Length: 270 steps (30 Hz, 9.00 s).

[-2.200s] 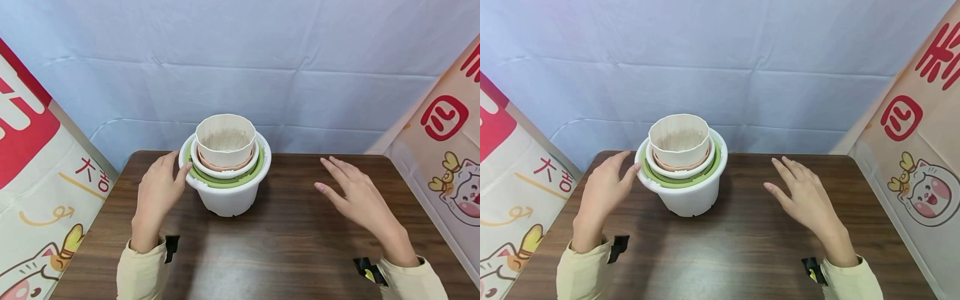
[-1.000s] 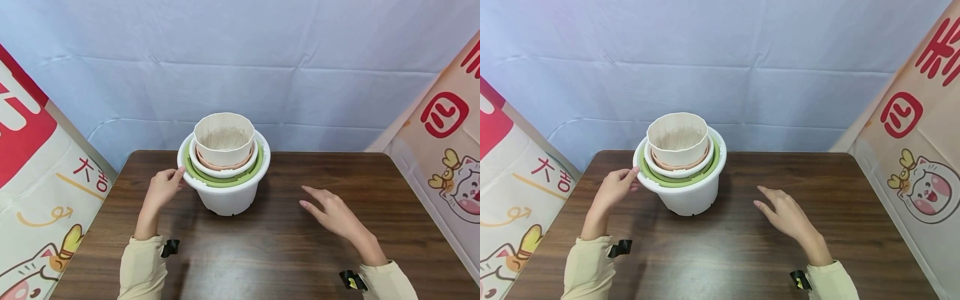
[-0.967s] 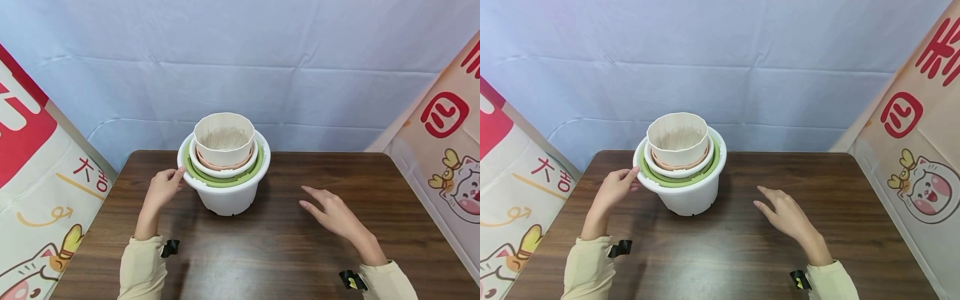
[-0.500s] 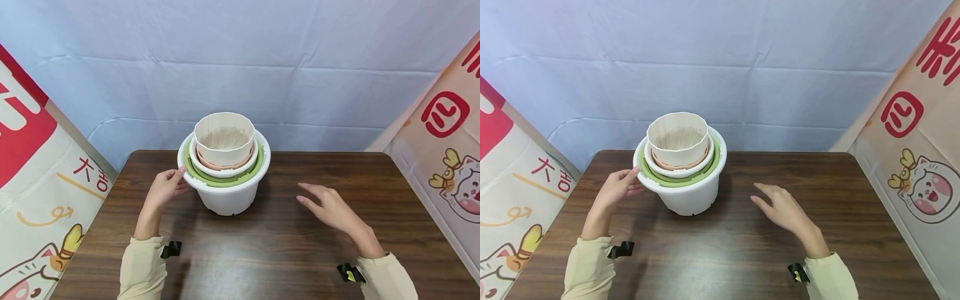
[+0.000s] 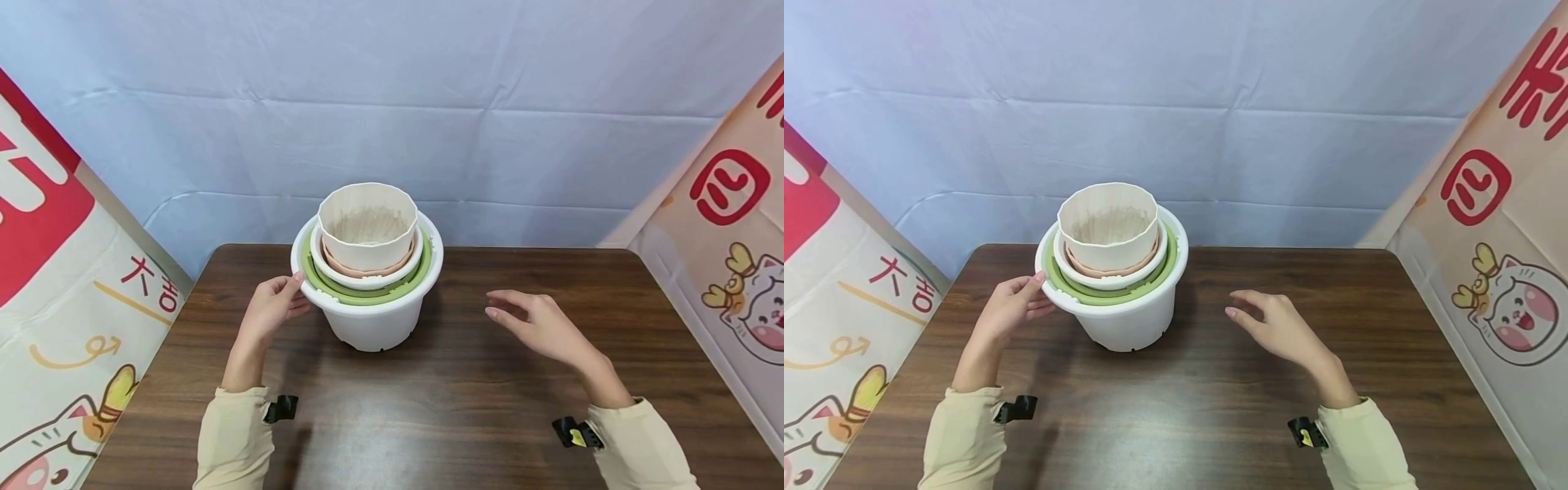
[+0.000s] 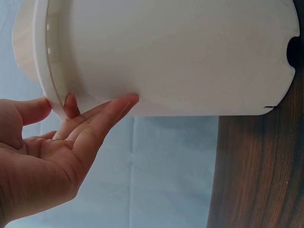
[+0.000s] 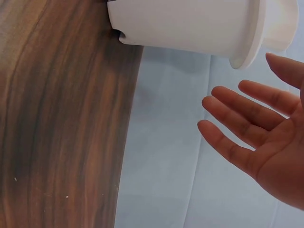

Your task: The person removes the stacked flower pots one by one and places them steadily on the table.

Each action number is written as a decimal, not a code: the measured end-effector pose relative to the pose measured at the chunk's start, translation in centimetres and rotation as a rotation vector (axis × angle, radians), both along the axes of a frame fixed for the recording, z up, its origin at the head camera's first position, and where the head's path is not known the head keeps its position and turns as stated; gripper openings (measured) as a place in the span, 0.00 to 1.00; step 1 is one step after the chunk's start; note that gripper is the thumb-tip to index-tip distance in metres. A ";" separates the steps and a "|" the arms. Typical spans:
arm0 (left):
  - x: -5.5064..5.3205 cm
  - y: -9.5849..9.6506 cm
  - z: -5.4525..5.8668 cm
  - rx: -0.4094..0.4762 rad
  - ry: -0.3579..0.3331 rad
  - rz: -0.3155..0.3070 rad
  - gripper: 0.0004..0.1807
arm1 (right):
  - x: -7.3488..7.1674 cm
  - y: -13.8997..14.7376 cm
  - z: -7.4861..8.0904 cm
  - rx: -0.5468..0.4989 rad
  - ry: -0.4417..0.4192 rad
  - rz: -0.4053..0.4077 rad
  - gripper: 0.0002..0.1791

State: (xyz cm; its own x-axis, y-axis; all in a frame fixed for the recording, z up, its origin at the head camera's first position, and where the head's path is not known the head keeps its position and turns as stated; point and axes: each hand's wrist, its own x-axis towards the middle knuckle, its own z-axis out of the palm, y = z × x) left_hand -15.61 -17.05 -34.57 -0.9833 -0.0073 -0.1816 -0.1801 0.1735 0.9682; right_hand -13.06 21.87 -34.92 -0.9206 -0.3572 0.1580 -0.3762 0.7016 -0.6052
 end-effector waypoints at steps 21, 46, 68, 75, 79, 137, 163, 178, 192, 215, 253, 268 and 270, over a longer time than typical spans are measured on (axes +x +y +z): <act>0.0 0.0 0.0 -0.030 0.004 0.005 0.26 | -1.9 -1.4 2.4 -0.009 0.048 0.018 0.15; -0.1 0.1 0.0 -0.054 0.018 0.003 0.24 | -3.9 -4.0 4.7 -0.036 0.061 0.046 0.13; -0.1 0.1 0.0 -0.069 0.010 0.003 0.25 | -5.3 -6.1 6.0 -0.090 0.009 0.067 0.13; -0.1 0.1 -0.1 -0.072 0.016 0.003 0.25 | -5.8 -6.7 6.4 -0.128 -0.014 0.071 0.12; -0.1 0.1 -0.2 -0.073 0.014 0.003 0.25 | -6.0 -7.2 6.7 -0.157 -0.023 0.075 0.12; 0.3 -0.1 0.0 -0.104 0.036 0.012 0.25 | -8.9 -11.8 8.2 -0.383 -0.232 -0.102 0.11; 0.4 -0.1 0.0 -0.088 0.026 0.015 0.25 | -8.3 -12.1 8.2 -0.415 -0.207 -0.165 0.13; 0.4 -0.2 0.1 -0.095 0.024 0.020 0.26 | -7.6 -11.7 9.5 -0.509 -0.219 -0.167 0.12; 0.3 -0.4 0.0 -0.093 0.019 0.020 0.26 | -6.9 -11.0 11.4 -0.585 -0.192 -0.161 0.10; 0.2 -0.4 -0.2 -0.082 0.032 0.033 0.24 | -6.4 -8.2 13.9 -0.661 -0.130 -0.247 0.09; 0.3 -0.5 0.0 -0.094 0.023 0.031 0.26 | -7.1 -1.6 12.7 -0.633 -0.086 -0.436 0.11; 0.5 -0.5 0.1 -0.086 0.025 0.031 0.26 | -7.2 0.1 10.9 -0.606 -0.113 -0.476 0.11; 0.5 -0.5 0.1 -0.085 0.026 0.031 0.26 | -7.3 0.2 10.5 -0.596 -0.119 -0.480 0.11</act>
